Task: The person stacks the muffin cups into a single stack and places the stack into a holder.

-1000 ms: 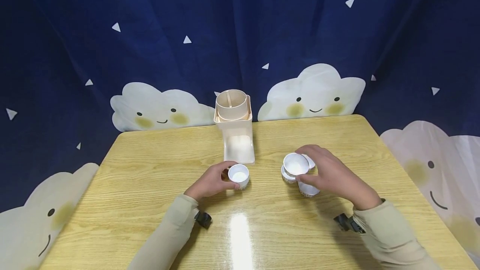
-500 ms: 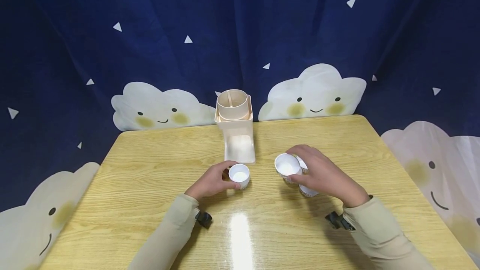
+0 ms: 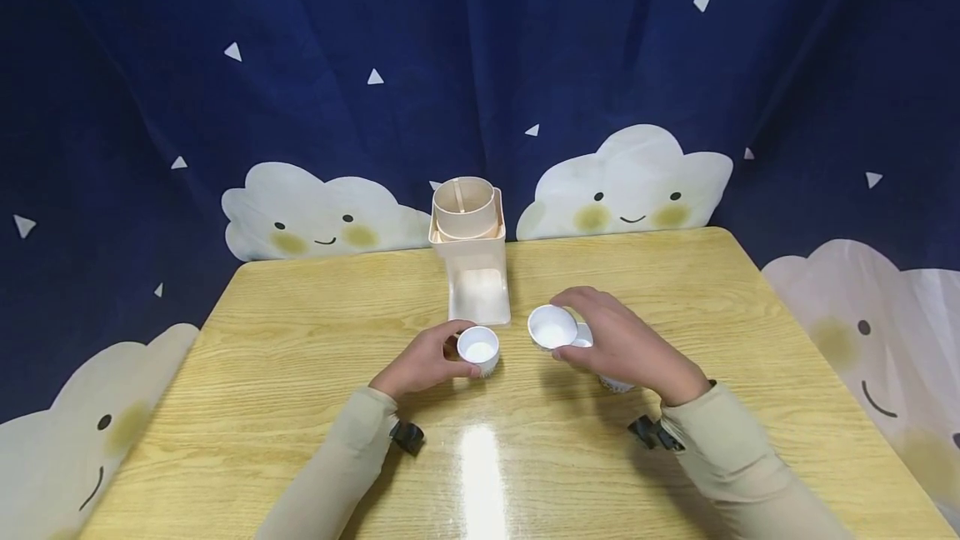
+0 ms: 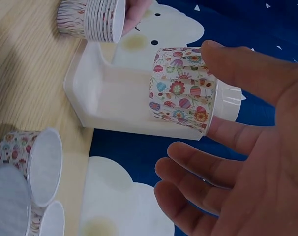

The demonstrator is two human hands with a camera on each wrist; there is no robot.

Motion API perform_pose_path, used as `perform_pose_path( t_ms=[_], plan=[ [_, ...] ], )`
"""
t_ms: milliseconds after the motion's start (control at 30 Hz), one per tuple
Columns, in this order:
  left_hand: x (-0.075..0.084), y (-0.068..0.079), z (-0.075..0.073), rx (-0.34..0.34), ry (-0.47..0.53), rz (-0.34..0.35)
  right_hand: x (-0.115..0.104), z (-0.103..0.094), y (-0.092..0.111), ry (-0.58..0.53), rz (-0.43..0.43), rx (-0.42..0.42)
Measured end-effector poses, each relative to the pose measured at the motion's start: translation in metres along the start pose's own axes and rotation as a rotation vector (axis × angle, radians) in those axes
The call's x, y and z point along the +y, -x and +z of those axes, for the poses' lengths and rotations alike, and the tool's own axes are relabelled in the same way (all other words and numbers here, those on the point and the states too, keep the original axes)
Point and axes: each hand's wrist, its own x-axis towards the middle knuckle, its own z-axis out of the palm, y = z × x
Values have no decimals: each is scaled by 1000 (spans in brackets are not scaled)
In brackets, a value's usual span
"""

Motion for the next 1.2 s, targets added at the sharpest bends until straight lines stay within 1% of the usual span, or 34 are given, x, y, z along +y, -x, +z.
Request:
perform_pose_path(
  t_ms=[100,367,633,800,967,1067,1200],
  plan=[
    [0,0,0,3,4,2,-2,3,-3,6,-5,-5],
    [0,-1,0,5,6,6,-3,11,-9,-19,-20,-12],
    [0,0,0,4,10,7,-6,21,-15,-6,-30,-8],
    [0,0,0,8,16,11,-11,28,-22,-36,-58,3],
    [-1,0,0,8,22,17,-16,33,-29,-66,-69,-10],
    [-1,0,0,13,19,26,-17,36,-31,-67,-69,-13],
    [-1,1,0,15,37,28,-18,39,-34,-67,-93,-3]
  ],
)
